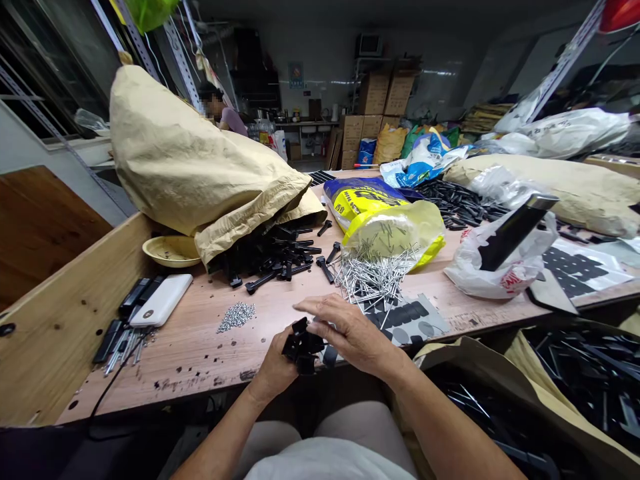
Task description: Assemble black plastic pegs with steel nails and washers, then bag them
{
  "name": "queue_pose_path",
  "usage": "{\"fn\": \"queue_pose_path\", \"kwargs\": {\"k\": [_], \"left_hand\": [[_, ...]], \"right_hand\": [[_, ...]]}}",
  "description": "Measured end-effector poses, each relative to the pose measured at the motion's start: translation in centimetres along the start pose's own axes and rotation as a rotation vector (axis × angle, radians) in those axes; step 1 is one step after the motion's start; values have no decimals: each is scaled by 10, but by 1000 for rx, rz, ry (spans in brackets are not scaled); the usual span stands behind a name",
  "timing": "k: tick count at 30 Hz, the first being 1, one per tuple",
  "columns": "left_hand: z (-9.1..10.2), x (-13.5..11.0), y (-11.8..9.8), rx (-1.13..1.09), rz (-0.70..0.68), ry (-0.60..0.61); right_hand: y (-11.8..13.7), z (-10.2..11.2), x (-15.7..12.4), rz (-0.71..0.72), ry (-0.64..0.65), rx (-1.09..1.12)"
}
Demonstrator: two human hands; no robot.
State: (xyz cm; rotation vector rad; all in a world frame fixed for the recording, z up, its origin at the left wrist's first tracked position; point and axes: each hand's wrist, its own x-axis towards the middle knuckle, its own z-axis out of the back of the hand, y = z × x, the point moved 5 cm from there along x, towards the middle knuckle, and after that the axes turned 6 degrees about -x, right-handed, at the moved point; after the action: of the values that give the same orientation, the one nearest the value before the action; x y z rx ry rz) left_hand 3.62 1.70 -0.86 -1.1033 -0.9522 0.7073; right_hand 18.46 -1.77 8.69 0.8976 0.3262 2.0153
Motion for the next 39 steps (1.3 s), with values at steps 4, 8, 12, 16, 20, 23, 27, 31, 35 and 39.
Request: {"fn": "queue_pose_path", "kwargs": {"k": [4, 8, 12, 16, 20, 23, 27, 31, 35, 39], "left_hand": [[6, -4, 2, -182, 56, -33], [14, -5, -5, -293, 60, -86], [13, -5, -7, -315, 88, -91], [14, -5, -3, -303, 110, -93], [18, -2, 3, -195, 112, -99], [19, 1, 4, -117, 121, -120], [15, 3, 3, -92, 145, -138], [13, 0, 0, -36, 137, -133], [13, -3, 1, -22, 128, -109], [14, -2, 7, -63, 179, -163]], "right_hand": [[-59, 11, -18, -374, -112, -81], [-117, -1, -46, -703, 45, -508], [-138, -19, -62, -807, 163, -712], [-133, -14, -64, -868, 159, -757], [-98, 16, -53, -789, -54, -603], [-45, 33, -33, -416, -187, -271], [15, 34, -13, -73, -132, -281], [39, 17, -4, 59, -3, -502], [42, 9, -1, 95, 50, -573], [40, 20, 1, 77, -59, -507]]}}
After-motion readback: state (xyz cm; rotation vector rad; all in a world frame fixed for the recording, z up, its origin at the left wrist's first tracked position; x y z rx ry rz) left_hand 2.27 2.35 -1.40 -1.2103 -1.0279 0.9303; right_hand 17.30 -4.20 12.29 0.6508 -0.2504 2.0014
